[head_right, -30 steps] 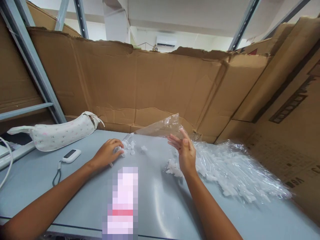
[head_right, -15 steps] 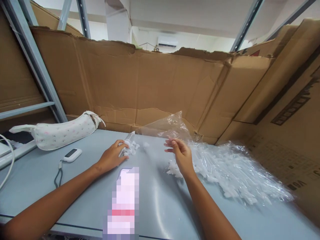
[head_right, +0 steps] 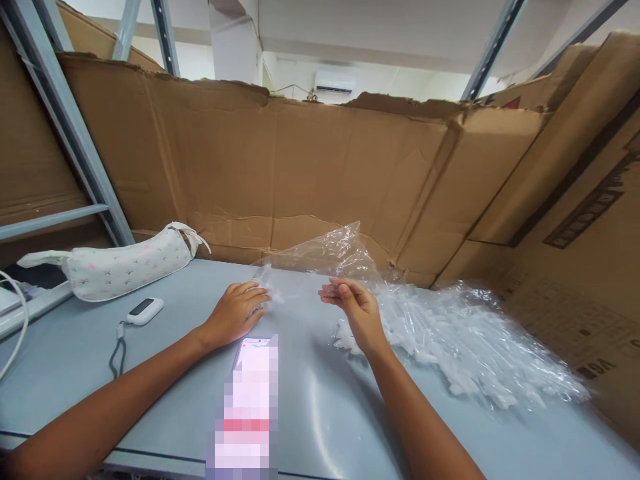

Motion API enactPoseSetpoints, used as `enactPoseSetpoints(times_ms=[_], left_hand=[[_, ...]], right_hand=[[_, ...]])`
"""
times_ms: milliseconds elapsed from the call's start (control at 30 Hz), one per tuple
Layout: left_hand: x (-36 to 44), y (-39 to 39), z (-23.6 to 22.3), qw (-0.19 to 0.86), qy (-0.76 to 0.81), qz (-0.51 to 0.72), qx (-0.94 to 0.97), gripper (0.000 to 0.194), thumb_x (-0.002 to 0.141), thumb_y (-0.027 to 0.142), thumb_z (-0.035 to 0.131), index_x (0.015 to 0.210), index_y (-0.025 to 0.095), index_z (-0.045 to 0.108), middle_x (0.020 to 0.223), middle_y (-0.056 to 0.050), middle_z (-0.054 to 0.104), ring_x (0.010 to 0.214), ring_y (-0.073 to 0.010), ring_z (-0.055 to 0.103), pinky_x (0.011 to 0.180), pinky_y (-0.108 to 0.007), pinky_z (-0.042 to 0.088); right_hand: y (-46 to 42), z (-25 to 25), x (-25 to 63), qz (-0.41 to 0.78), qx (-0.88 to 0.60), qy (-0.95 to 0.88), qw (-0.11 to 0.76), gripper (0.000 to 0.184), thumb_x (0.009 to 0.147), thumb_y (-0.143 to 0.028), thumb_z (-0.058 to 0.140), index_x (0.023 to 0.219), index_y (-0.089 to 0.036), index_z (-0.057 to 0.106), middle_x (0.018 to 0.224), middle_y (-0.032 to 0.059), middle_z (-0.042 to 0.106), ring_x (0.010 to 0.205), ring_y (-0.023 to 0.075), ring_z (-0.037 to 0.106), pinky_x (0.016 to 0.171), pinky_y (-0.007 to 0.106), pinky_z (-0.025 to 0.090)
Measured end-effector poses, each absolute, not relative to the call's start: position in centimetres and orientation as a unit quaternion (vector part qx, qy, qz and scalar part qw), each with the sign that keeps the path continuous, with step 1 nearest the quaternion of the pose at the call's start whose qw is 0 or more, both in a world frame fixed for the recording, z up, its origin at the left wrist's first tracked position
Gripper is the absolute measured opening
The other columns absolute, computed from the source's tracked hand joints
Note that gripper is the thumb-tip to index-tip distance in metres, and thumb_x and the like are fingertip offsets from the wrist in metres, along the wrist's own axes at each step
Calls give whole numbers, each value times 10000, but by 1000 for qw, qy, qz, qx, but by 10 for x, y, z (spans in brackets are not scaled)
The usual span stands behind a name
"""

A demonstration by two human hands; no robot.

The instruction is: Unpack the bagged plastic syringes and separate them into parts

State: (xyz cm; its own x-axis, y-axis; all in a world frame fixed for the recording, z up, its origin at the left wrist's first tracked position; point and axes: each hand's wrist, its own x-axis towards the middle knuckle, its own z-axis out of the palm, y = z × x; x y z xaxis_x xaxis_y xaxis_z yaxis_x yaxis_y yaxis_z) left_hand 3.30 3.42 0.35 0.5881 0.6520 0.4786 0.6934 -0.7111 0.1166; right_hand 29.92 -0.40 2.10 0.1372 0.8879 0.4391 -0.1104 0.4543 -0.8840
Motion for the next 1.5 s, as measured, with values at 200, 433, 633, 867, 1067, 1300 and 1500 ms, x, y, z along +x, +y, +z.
enactPoseSetpoints(times_ms=[200,433,633,867,1067,1300,1500], left_hand=[[43,35,4,-25,-441,-275,-854,322,847,261,551,1157,212,624,1060,-64,695,1064,-235,552,924,-400,340],[40,36,6,-20,-458,-270,-847,209,812,275,589,998,232,673,959,-28,698,981,-225,571,902,-414,315],[39,33,5,80,-454,-230,-857,199,804,309,611,948,190,682,1010,-83,674,999,-267,552,920,-455,302],[29,29,10,4,-456,-357,-815,173,838,285,548,975,218,629,989,-42,675,971,-223,572,903,-411,350],[19,30,12,-320,-411,-481,-705,356,879,451,465,1139,212,506,957,-48,662,902,-188,614,830,-345,446],[31,7,20,-552,-287,-436,-650,827,835,637,439,1477,315,30,1387,-183,457,917,-214,665,838,-388,475],[36,-3,21,-517,-296,-434,-676,740,851,475,541,1464,384,135,1505,-140,293,829,-164,656,764,-349,498]], right_hand=[[-6,22,297,406,-324,-538,664,234,812,-439,635,911,-234,690,832,40,726,802,195,696,755,367,570],[-6,23,296,375,-348,-533,674,239,807,-435,640,900,-220,688,827,44,724,812,202,694,768,391,568],[-4,23,300,309,-373,-503,716,236,814,-405,639,920,-198,679,848,48,720,832,201,688,781,395,557],[-7,32,303,353,-312,-423,774,205,731,-374,718,855,-217,674,740,0,698,664,137,666,641,277,530],[-13,31,294,491,-337,-417,687,493,727,-324,719,1193,-270,568,538,-87,545,511,81,548,560,214,466],[-23,12,265,509,-389,-533,553,746,830,-409,596,1457,-363,194,958,21,688,501,92,575,626,307,504],[-30,7,253,474,-389,-590,525,518,829,-406,584,1330,-336,471,1347,98,507,685,131,642,672,349,539]])
